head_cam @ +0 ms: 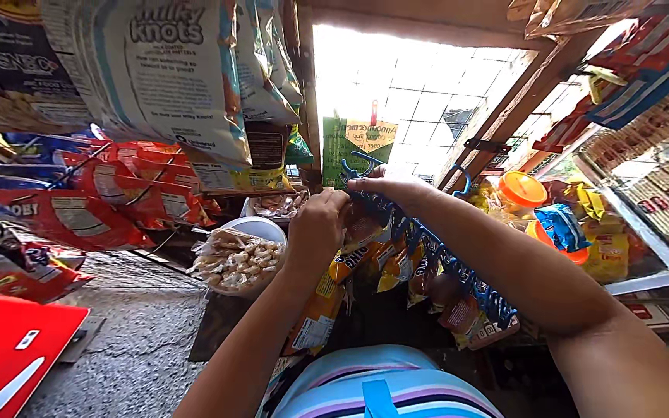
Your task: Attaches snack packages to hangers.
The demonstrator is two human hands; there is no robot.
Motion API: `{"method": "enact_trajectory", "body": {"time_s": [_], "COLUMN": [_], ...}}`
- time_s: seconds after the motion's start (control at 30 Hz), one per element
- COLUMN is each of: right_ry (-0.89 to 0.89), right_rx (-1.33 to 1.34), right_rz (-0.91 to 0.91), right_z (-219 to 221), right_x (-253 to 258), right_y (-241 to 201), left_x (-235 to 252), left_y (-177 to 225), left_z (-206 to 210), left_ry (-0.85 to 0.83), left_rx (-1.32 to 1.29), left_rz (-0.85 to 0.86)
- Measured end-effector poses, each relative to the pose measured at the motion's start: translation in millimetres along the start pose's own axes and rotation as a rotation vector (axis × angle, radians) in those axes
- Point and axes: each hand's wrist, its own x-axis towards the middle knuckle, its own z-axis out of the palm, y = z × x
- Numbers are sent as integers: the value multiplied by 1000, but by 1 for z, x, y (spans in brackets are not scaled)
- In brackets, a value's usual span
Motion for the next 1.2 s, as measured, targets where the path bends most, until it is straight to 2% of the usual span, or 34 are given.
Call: {"method": "enact_trajectory", "body": {"time_s": [0.13,0.27,0.63,0.8,0.97,1.03,1.13,1.2], "right_ry": [-86,-120,-317,-138,10,56,54,31], "right_rx": [79,184,244,245,143,64,26,-23], "right_rz": [60,41,-157,-100,-26,21,-9,-19], "right_z": [-2,-4,-10,-11,-17,-18,-20,-21], "right_x": [1,3,14,20,28,24,15,3], "right_y": [-5,-6,-7,-5,-3,-3,6,7], "left_x": [0,0,-3,-15,-44,-55,-67,-71], "left_y": [0,2,6,14,25,29,28,34], "left_z": [0,-2,-15,-26,-65,-83,-95,-94], "left_ry": [0,16,-10,-1,93,135,168,127], "left_rx": [-2,2,13,118,194,125,-51,-140], "left_rz": [15,52,42,64,15,54,152,154]}}
